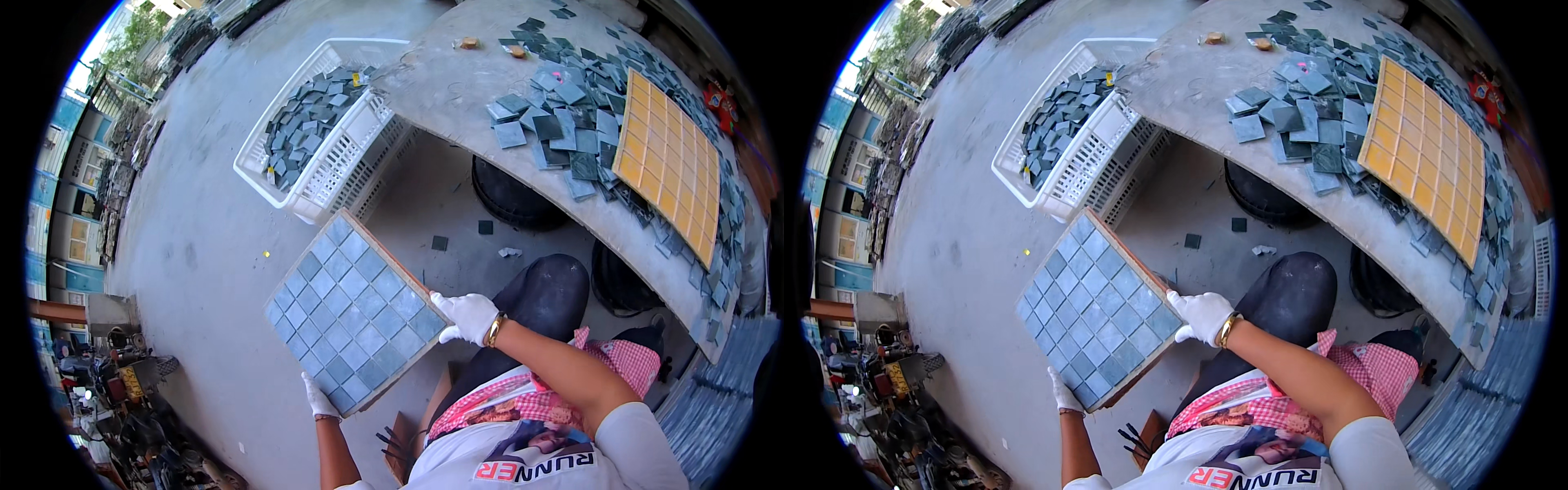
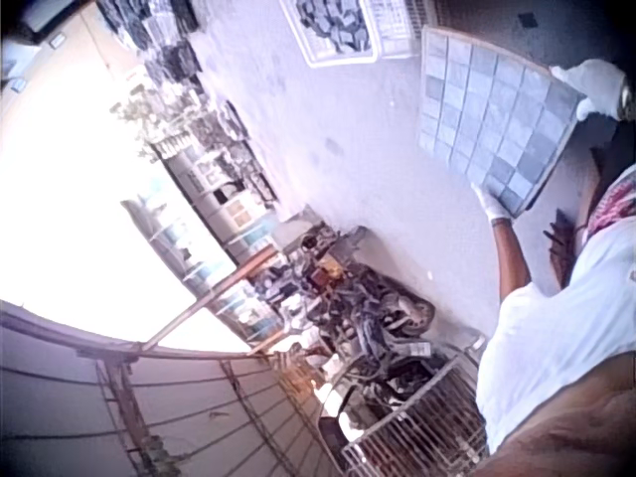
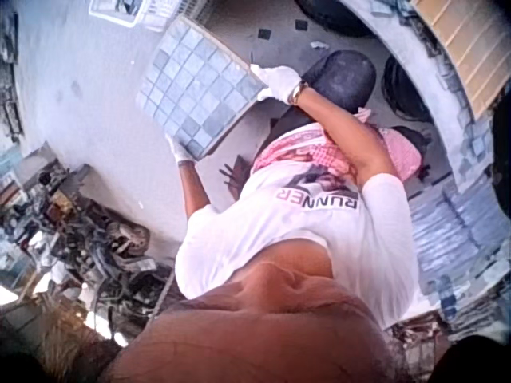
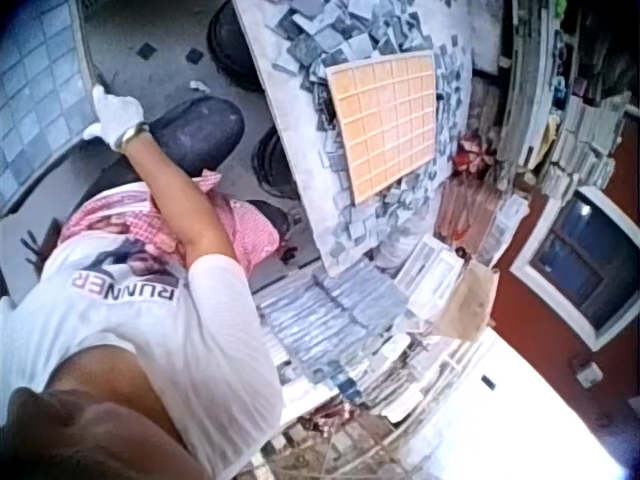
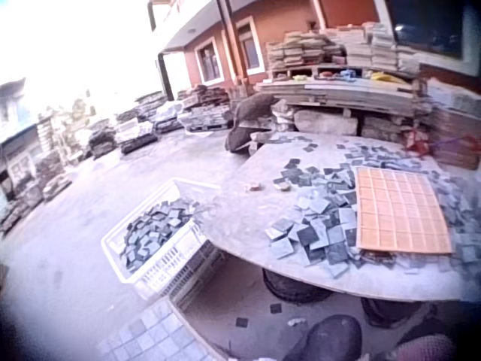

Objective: The person places small square tiles one by one onto a gridded board, filling empty slots from a large pile on the table. The person occasionally flips the board to check alignment and continues placing tiles until the board is full.

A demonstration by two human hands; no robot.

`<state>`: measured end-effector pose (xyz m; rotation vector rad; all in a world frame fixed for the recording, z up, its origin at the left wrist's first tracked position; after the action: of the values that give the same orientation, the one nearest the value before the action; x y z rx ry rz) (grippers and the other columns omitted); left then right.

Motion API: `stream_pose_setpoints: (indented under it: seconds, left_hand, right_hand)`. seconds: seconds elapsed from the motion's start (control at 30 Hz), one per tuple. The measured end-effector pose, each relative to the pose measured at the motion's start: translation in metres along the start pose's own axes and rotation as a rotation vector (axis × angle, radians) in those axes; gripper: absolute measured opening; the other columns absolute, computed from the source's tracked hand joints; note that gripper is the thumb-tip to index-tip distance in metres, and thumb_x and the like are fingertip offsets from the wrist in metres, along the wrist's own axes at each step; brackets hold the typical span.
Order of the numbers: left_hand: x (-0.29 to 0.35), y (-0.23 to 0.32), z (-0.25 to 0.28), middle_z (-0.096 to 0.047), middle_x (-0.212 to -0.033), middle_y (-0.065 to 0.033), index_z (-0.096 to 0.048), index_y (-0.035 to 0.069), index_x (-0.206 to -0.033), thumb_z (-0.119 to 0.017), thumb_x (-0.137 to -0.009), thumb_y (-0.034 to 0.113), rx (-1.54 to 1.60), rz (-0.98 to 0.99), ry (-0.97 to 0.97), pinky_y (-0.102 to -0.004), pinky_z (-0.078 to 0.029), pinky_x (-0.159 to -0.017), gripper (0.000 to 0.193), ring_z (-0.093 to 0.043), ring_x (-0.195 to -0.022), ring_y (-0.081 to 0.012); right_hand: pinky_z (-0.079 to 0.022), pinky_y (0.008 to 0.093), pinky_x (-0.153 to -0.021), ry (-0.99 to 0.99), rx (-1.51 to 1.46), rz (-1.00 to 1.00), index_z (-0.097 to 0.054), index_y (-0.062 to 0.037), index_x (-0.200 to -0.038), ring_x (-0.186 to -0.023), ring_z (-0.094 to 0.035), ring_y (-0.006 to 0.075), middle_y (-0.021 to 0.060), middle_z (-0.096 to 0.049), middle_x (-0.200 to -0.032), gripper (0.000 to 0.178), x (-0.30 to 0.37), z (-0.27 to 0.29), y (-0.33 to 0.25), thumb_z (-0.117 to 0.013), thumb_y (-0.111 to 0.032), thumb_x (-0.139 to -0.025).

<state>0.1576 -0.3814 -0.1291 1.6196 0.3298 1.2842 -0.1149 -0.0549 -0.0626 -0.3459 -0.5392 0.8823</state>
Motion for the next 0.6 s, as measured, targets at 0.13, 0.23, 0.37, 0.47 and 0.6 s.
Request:
stream_pose_setpoints:
  seconds: [0.13, 0.23, 0.37, 0.47, 0.6]
  left_hand:
    - [-0.035, -0.024, 0.033, -0.042, -0.141, -0.0123, -0.034, 0.006, -0.143, -0.042, -0.091, 0.063, -0.122, -0.072, -0.013, -0.0417, -0.038, -0.102, 0.078, -0.045, -0.124, -0.0299]
    - [-0.035, -0.014, 0.019, -0.039, -0.144, -0.0126, -0.032, 0.006, -0.144, -0.042, -0.091, 0.061, -0.133, -0.071, -0.094, -0.0408, -0.037, -0.104, 0.077, -0.042, -0.128, -0.0286]
    - [0.030, -0.001, -0.017, -0.032, -0.149, -0.0088, -0.025, 0.008, -0.147, -0.035, -0.093, 0.062, -0.044, 0.009, -0.204, -0.0398, -0.033, -0.106, 0.078, -0.036, -0.133, -0.0281]
    - [0.037, -0.010, -0.014, -0.031, -0.151, -0.0074, -0.025, 0.015, -0.148, -0.035, -0.085, 0.073, 0.020, 0.083, -0.316, -0.0429, -0.035, -0.105, 0.087, -0.035, -0.133, -0.0318]
    - [0.030, -0.017, -0.003, -0.033, -0.149, -0.0067, -0.027, 0.017, -0.148, -0.038, -0.080, 0.077, -0.109, 0.131, -0.118, -0.0452, -0.037, -0.103, 0.091, -0.037, -0.132, -0.0338]
  right_hand:
    - [-0.053, 0.0384, -0.073, -0.126, -0.020, -0.050, -0.038, -0.0052, -0.137, -0.088, -0.067, 0.0296, 0.0147, -0.067, -0.099, 0.082, 0.000, 0.012, -0.004, -0.066, -0.053, -0.077]
    - [-0.052, 0.0406, -0.074, -0.054, -0.033, -0.013, -0.037, -0.0052, -0.138, -0.090, -0.066, 0.0311, 0.0160, -0.066, -0.101, 0.081, 0.007, 0.007, 0.013, -0.066, -0.052, -0.078]
    - [-0.050, 0.0445, -0.078, 0.169, -0.142, -0.062, -0.046, -0.0065, -0.125, -0.095, -0.064, 0.0342, 0.0175, -0.065, -0.103, 0.059, 0.078, 0.022, 0.052, -0.064, -0.044, -0.083]
    - [-0.047, 0.0415, -0.088, 0.710, -0.301, -0.168, -0.053, -0.0055, -0.118, -0.102, -0.059, 0.0354, 0.0187, -0.062, -0.108, 0.048, 0.187, 0.034, 0.088, -0.062, -0.038, -0.083]
    - [-0.047, 0.0381, -0.091, 1.181, -0.425, -0.802, -0.057, -0.0048, -0.118, -0.106, -0.059, 0.0322, 0.0155, -0.062, -0.113, 0.039, 0.350, -0.010, 0.098, -0.065, -0.020, -0.083]
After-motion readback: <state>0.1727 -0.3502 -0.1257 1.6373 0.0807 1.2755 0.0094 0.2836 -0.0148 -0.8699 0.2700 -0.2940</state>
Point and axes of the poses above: each hand's wrist, its own x-axis away from the middle knuckle, its own z-axis out of the back of the hand, y = z × x, the point moved 2 cm from there along -x, towards the middle knuckle
